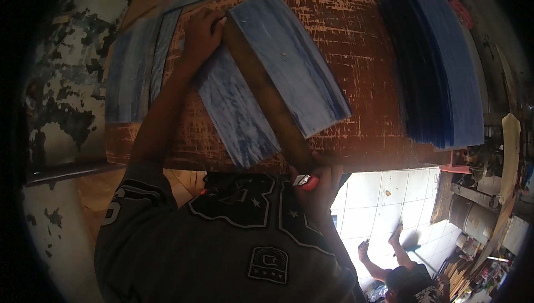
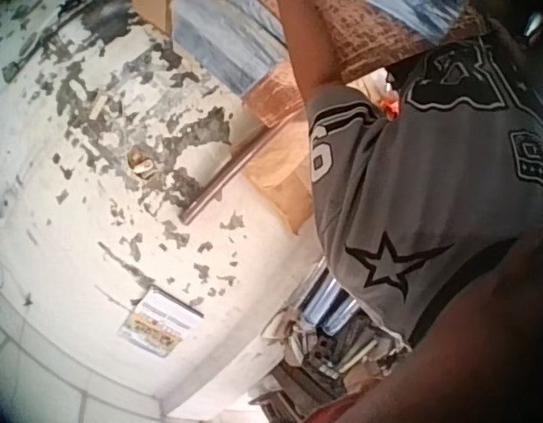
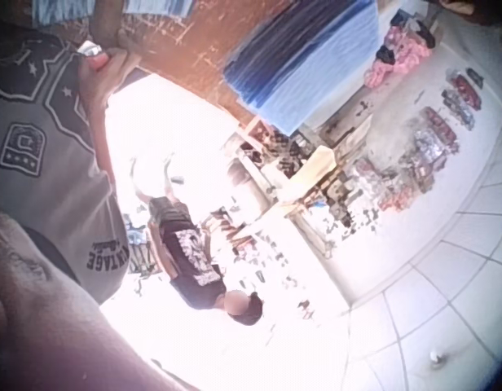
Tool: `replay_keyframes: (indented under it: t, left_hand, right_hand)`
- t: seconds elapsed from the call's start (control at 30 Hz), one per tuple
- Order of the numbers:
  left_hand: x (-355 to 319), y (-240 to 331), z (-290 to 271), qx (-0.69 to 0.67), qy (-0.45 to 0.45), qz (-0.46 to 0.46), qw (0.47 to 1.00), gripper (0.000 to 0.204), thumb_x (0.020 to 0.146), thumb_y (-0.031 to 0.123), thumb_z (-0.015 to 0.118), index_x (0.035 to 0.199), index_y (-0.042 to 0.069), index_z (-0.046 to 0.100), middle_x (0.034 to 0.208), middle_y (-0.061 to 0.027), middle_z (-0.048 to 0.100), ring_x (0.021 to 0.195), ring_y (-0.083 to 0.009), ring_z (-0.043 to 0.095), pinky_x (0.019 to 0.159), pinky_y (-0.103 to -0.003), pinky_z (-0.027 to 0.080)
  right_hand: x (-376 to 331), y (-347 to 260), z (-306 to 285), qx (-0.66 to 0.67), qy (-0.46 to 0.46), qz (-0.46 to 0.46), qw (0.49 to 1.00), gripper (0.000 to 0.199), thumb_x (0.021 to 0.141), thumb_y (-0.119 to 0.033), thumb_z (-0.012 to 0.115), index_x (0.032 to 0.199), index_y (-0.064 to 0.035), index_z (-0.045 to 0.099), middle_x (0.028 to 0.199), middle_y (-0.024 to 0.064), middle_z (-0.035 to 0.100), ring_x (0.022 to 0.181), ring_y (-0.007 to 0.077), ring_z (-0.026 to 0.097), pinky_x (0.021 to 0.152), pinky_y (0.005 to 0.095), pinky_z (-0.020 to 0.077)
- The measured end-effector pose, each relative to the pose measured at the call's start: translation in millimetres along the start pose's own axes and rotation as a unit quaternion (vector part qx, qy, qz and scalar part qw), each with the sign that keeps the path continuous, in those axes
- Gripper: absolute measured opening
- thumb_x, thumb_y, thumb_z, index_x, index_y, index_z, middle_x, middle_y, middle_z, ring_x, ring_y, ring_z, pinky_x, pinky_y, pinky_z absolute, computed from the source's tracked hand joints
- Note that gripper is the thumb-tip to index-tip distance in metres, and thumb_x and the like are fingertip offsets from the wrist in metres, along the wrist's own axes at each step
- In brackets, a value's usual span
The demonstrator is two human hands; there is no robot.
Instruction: The person uses a red utility knife and a wooden ruler to cut a stack of blue, textured material on a wooden table. They align the ruler and slice through the material repeatedly, creating uniform strips. The person works methodically, adjusting the ruler and material as they progress through the stack.
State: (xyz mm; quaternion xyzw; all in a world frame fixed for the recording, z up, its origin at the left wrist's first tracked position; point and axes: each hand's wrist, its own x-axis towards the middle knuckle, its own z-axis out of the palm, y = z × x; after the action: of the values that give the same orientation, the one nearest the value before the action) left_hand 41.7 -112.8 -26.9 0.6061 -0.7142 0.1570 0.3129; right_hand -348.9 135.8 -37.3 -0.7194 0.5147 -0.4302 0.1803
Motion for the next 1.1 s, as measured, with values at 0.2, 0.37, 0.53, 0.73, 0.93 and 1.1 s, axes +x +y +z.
replay_keyframes:
  t: [0.2,0.37,0.53,0.73,0.93,1.1]
  left_hand:
    - [-2.5,-4.5,1.3,0.019,-0.021,0.012,1.0,0.033,0.101,0.034,0.068,0.121,0.008,0.077,0.112,-0.0126,0.069,0.104,-0.0345,0.066,0.094,-0.048,0.047]
    - [0.7,3.9,-27.9,0.022,-0.153,0.022,0.988,0.078,0.095,0.068,0.065,0.139,0.002,0.067,0.138,-0.0194,0.064,0.126,-0.0385,0.063,0.109,-0.051,0.048]
    - [-8.6,30.3,-39.1,0.066,-0.225,0.035,0.971,0.112,0.083,0.081,0.071,0.157,0.001,0.048,0.156,-0.0272,0.048,0.145,-0.044,0.047,0.121,-0.057,0.038]
    - [-11.4,29.9,-37.5,0.029,-0.255,0.004,0.966,0.121,0.082,0.082,0.071,0.161,-0.003,0.039,0.164,-0.0291,0.039,0.155,-0.0451,0.035,0.125,-0.059,0.031]
    - [-21.2,5.2,-22.6,-0.007,-0.242,0.017,0.97,0.131,0.079,0.094,0.059,0.164,-0.002,0.033,0.169,-0.0292,0.031,0.157,-0.0447,0.031,0.127,-0.068,0.015]
    - [-17.6,17.7,-31.2,0.002,-0.237,0.033,0.971,0.118,0.086,0.078,0.068,0.162,-0.006,0.035,0.167,-0.0327,0.032,0.157,-0.0454,0.032,0.127,-0.059,0.025]
  right_hand:
    - [-1.5,-0.4,-0.7,-0.008,-0.001,-0.001,1.0,0.043,0.079,-0.008,0.092,0.099,-0.0036,0.055,0.119,0.0172,0.064,0.115,0.0385,0.065,0.094,0.0462,0.0544]
    - [-1.8,-4.6,-1.4,-0.01,-0.01,0.036,0.999,0.043,0.079,-0.009,0.093,0.102,-0.0029,0.058,0.121,0.0168,0.064,0.114,0.0386,0.066,0.093,0.0465,0.0545]
    - [0.6,-2.3,0.9,0.009,0.01,0.021,1.0,0.042,0.075,-0.007,0.093,0.095,-0.0038,0.057,0.124,0.016,0.065,0.12,0.0397,0.063,0.095,0.0502,0.0535]
    - [-3.9,-0.3,-3.5,0.001,-0.016,0.03,0.999,0.042,0.08,-0.009,0.092,0.095,-0.0051,0.053,0.126,0.0172,0.064,0.121,0.0393,0.063,0.096,0.0483,0.0536]
    - [-5.7,6.0,0.3,0.011,0.003,0.0,1.0,0.046,0.078,-0.011,0.094,0.091,-0.0068,0.05,0.124,0.016,0.065,0.119,0.0383,0.063,0.095,0.0474,0.054]
    - [-0.5,3.3,-1.1,0.004,0.016,-0.014,1.0,0.048,0.073,-0.013,0.097,0.086,-0.0044,0.051,0.122,0.0184,0.067,0.109,0.0366,0.066,0.086,0.0463,0.0565]
